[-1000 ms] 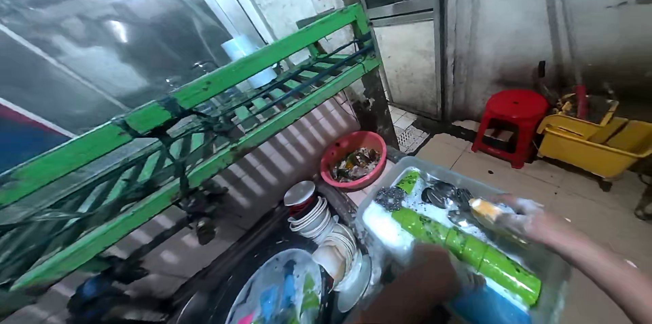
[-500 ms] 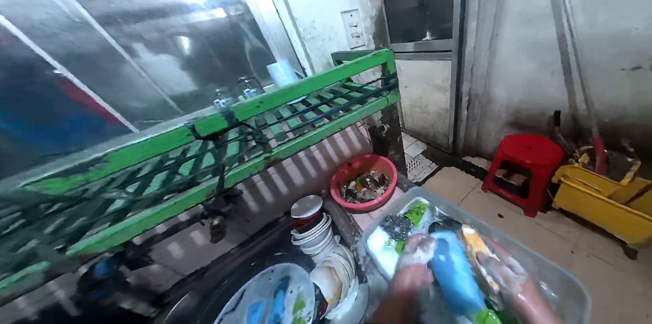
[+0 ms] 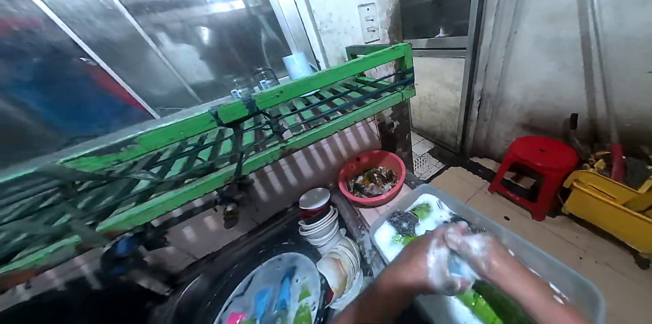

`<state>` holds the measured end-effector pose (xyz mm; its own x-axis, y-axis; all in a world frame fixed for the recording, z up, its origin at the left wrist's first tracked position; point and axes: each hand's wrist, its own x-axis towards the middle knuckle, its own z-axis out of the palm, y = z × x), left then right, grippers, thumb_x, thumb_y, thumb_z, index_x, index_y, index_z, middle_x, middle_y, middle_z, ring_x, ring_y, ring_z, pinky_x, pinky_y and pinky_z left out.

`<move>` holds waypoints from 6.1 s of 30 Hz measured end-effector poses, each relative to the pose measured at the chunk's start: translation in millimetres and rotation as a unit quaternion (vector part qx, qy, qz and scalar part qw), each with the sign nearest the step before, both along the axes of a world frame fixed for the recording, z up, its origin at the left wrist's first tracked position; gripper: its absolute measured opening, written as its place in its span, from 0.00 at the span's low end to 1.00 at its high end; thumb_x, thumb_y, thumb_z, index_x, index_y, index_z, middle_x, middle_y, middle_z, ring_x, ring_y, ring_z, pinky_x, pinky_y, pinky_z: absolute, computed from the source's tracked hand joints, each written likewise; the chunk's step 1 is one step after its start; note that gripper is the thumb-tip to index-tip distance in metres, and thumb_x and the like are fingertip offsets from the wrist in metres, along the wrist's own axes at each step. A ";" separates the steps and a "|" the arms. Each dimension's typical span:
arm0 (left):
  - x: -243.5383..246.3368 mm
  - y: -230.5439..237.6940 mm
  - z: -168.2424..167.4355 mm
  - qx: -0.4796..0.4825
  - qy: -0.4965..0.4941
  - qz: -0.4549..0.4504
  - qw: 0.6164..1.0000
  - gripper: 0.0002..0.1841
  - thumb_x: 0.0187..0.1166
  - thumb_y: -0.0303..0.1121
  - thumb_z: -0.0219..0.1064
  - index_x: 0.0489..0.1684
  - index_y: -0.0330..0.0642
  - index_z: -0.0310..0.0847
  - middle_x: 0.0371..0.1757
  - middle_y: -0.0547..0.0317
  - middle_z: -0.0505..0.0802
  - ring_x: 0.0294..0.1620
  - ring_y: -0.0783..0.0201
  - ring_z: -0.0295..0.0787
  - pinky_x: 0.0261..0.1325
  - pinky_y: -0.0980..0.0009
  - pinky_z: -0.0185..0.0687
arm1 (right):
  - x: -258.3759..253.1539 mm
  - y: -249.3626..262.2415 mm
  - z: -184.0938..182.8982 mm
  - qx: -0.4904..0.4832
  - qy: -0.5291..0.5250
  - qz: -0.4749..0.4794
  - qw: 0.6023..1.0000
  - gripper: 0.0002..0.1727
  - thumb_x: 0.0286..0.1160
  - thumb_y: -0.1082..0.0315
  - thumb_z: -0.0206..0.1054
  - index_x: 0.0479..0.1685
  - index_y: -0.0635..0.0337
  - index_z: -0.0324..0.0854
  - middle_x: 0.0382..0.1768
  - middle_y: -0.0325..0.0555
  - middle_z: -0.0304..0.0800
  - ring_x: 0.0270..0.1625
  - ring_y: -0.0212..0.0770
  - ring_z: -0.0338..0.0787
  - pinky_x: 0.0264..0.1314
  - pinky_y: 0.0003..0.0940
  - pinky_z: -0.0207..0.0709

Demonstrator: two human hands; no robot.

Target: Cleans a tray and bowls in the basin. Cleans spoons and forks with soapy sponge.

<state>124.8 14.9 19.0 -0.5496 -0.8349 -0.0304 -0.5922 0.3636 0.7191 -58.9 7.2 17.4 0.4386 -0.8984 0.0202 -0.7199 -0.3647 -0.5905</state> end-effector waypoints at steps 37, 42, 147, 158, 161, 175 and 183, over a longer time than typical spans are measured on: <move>-43.7 -13.4 -21.5 0.210 0.553 0.360 0.721 0.20 0.95 0.45 0.46 0.64 0.40 0.77 0.44 0.52 0.90 0.43 0.61 0.89 0.46 0.62 0.88 | 42.6 10.1 -1.7 0.214 -0.298 -0.172 0.914 0.17 0.82 0.72 0.59 0.63 0.73 0.80 0.56 0.61 0.87 0.59 0.48 0.87 0.67 0.45 0.79; -15.1 -36.6 -18.4 0.162 0.560 0.445 0.680 0.20 0.92 0.46 0.54 0.70 0.40 0.74 0.49 0.47 0.89 0.46 0.56 0.89 0.47 0.56 0.88 | -1.0 14.6 24.4 0.221 -0.180 -0.054 0.957 0.25 0.84 0.75 0.55 0.81 0.58 0.75 0.75 0.55 0.82 0.76 0.47 0.82 0.81 0.46 0.71; -5.8 -2.8 -31.3 0.066 0.212 0.353 0.909 0.43 0.65 0.34 0.81 0.84 0.35 0.64 0.81 0.35 0.75 0.80 0.49 0.74 0.81 0.57 0.72 | -53.5 54.3 -23.5 0.347 0.033 0.038 0.936 0.56 0.62 0.74 0.79 0.95 0.52 0.47 0.82 0.67 0.69 0.83 0.64 0.72 0.83 0.65 0.64; -4.2 24.0 -19.9 -0.019 0.219 0.021 0.975 0.23 0.85 0.39 0.60 0.71 0.33 0.83 0.82 0.36 0.76 0.86 0.48 0.68 0.88 0.55 0.61 | -67.2 50.0 -33.2 0.469 -0.326 0.060 0.819 0.52 0.52 0.69 0.71 0.88 0.49 0.51 0.61 0.42 0.87 0.53 0.38 0.92 0.51 0.39 0.90; -15.9 31.7 -19.6 0.002 0.246 0.056 0.968 0.19 0.81 0.36 0.63 0.60 0.30 0.86 0.67 0.38 0.86 0.72 0.53 0.80 0.77 0.60 0.73 | -50.2 50.5 -28.2 0.409 -0.295 0.050 0.862 0.51 0.55 0.61 0.78 0.87 0.53 0.56 0.62 0.44 0.87 0.57 0.39 0.91 0.59 0.40 0.88; 13.6 -0.3 -9.0 0.052 0.103 0.246 0.963 0.25 0.75 0.44 0.73 0.60 0.32 0.81 0.65 0.40 0.86 0.64 0.54 0.84 0.68 0.57 0.80 | -12.9 81.8 -24.1 0.159 0.086 -0.047 0.982 0.56 0.65 0.54 0.82 0.95 0.54 0.51 0.78 0.71 0.73 0.78 0.72 0.75 0.78 0.70 0.68; 30.6 -5.2 -19.4 0.085 0.182 0.160 0.966 0.16 0.79 0.37 0.70 0.52 0.31 0.90 0.83 0.44 0.77 0.83 0.59 0.73 0.84 0.62 0.68 | -52.8 33.8 -45.8 0.081 0.179 -0.087 0.977 0.37 0.67 0.64 0.78 0.82 0.56 0.74 0.86 0.64 0.64 0.86 0.73 0.62 0.78 0.75 0.64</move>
